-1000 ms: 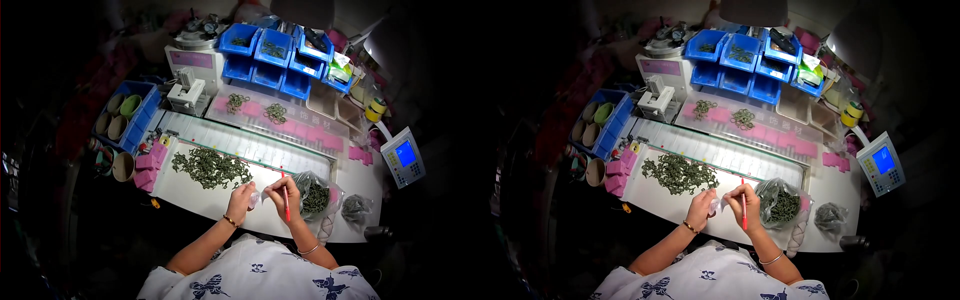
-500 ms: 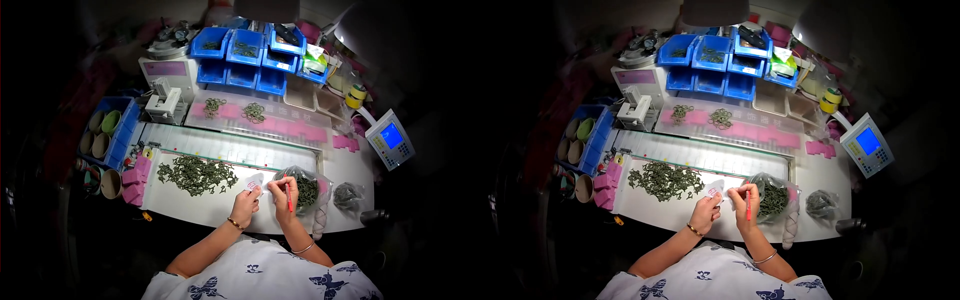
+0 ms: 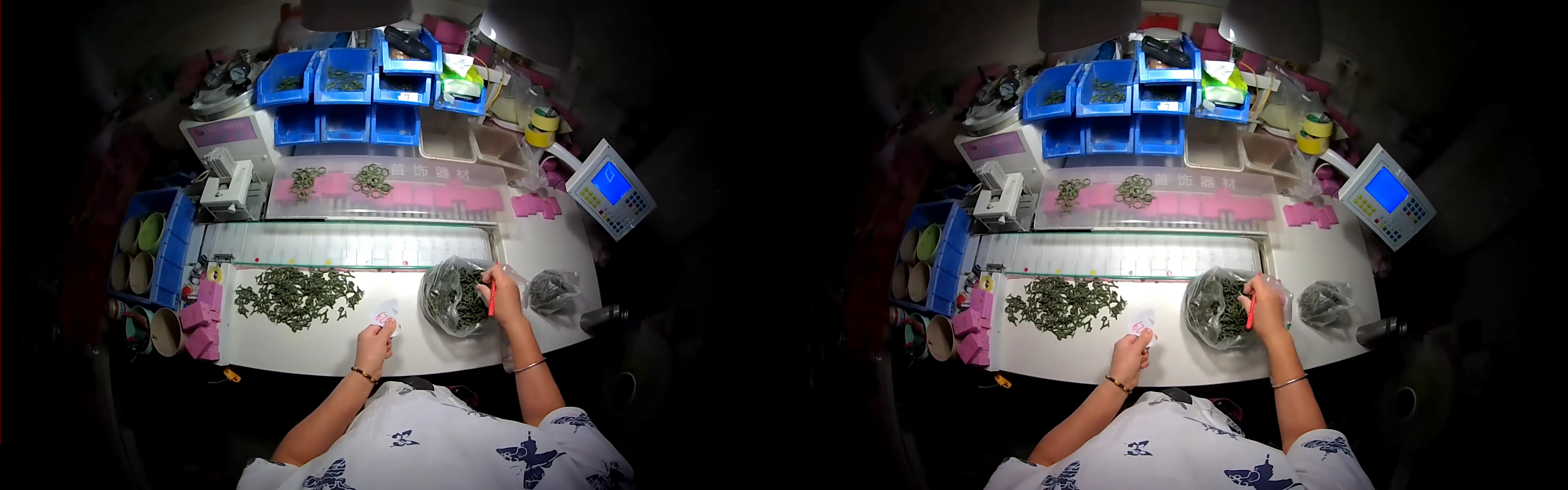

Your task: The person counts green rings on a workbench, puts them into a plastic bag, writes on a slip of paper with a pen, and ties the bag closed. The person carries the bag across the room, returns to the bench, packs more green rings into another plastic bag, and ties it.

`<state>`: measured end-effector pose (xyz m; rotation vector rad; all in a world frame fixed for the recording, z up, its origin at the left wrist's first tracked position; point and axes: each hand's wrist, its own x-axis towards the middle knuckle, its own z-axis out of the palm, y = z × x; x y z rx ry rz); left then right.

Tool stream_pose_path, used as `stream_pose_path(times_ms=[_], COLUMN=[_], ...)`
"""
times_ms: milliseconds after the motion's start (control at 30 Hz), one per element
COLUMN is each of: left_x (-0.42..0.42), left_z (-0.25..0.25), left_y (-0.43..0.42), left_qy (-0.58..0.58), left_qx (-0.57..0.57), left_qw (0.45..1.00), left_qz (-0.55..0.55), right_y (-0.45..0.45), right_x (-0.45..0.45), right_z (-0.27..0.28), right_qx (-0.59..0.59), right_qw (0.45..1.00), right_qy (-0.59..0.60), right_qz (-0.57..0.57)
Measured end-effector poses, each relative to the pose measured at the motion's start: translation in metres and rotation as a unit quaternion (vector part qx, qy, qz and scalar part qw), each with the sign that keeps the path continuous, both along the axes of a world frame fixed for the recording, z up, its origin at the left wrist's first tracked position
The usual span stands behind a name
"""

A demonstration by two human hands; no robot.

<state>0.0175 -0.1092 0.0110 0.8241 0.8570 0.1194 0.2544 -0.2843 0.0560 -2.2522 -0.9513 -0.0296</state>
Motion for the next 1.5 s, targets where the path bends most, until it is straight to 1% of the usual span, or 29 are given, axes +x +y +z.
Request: stream_pose_path(times_ms=[33,67,167,267,367,400,433,467,500,533,633,667,700,767,800,867,967,1000,1100,1133,1233,1267,1367,1400,1467,1500], left_x=[-0.001,-0.002,-0.003,-0.008,-0.009,-0.009,-0.009,-0.010,-0.010,-0.009,-0.008,-0.008,-0.008,-0.010,-0.011,-0.014,-0.020,-0.021,-0.026,-0.028,-0.031,-0.032,-0.032,-0.031,-0.029,-0.027], left_z=[-0.004,-0.007,-0.005,-0.024,-0.035,-0.040,-0.043,-0.045,-0.041,-0.034,-0.029,-0.027,-0.024,-0.024,-0.025,-0.024,-0.028,-0.031,-0.039,-0.039,-0.037,-0.033,-0.047,-0.050,-0.062,-0.061], left_y=[0.001,0.001,0.002,0.002,0.003,0.005,0.006,0.008,0.009,0.011,0.012,0.013,0.014,0.014,0.014,0.012,0.015,0.017,0.026,0.031,0.037,0.039,0.036,0.036,0.031,0.029], left_qy=[0.005,0.009,0.049,0.061,0.082,0.078,0.076,0.074,0.074,0.074,0.065,0.067,0.068,0.067,0.066,0.062,0.070,0.073,0.128,0.157,0.180,0.214,0.173,0.137,0.034,-0.019], left_qx=[0.007,0.014,0.063,0.090,0.184,0.193,0.201,0.209,0.209,0.210,0.224,0.219,0.214,0.267,0.294,0.305,0.314,0.315,0.410,0.409,0.504,0.478,0.464,0.448,0.332,0.271], left_qw=[1.000,1.000,0.995,0.989,0.972,0.971,0.969,0.968,0.968,0.968,0.966,0.967,0.968,0.955,0.947,0.946,0.944,0.943,0.898,0.890,0.835,0.840,0.868,0.883,0.942,0.961], left_qz=[-0.013,-0.025,-0.062,-0.096,-0.119,-0.120,-0.119,-0.118,-0.118,-0.119,-0.113,-0.112,-0.110,-0.111,-0.112,-0.091,-0.078,-0.077,-0.095,-0.125,-0.129,-0.141,-0.037,-0.026,0.026,0.052], right_y=[0.000,0.000,0.001,0.006,0.015,0.024,0.028,0.031,0.035,0.042,0.053,0.056,0.059,0.063,0.066,0.071,0.072,0.071,0.069,0.069,0.068,0.069,0.072,0.074,0.077,0.078], right_x=[-0.002,-0.003,-0.006,-0.016,-0.036,-0.051,-0.058,-0.065,-0.071,-0.079,-0.091,-0.094,-0.095,-0.097,-0.099,-0.103,-0.106,-0.104,-0.104,-0.105,-0.105,-0.107,-0.113,-0.115,-0.119,-0.121], right_z=[-0.003,-0.006,-0.007,0.007,0.015,0.031,0.035,0.037,0.035,0.032,0.016,0.012,0.004,-0.004,-0.003,0.000,-0.002,-0.003,0.001,0.000,-0.002,0.000,-0.007,-0.010,-0.014,-0.016], right_qx=[0.009,-0.011,0.005,0.060,0.165,0.193,0.231,0.264,0.291,0.285,0.308,0.279,0.271,0.232,0.226,0.215,0.212,0.210,0.196,0.186,0.159,0.151,0.134,0.134,0.131,0.128], right_qw=[1.000,1.000,0.997,0.995,0.981,0.970,0.937,0.888,0.826,0.821,0.765,0.773,0.765,0.784,0.801,0.831,0.857,0.851,0.843,0.843,0.841,0.837,0.810,0.803,0.793,0.789], right_qy=[0.011,0.007,-0.073,-0.076,0.101,0.147,0.263,0.375,0.483,0.494,0.564,0.568,0.582,0.572,0.552,0.509,0.465,0.476,0.496,0.500,0.512,0.519,0.563,0.574,0.588,0.593], right_qz=[0.026,0.020,-0.004,-0.018,-0.002,0.020,0.022,0.023,0.023,0.030,0.037,0.051,0.046,0.058,0.059,0.062,0.070,0.069,0.064,0.067,0.080,0.086,0.091,0.091,0.092,0.092])
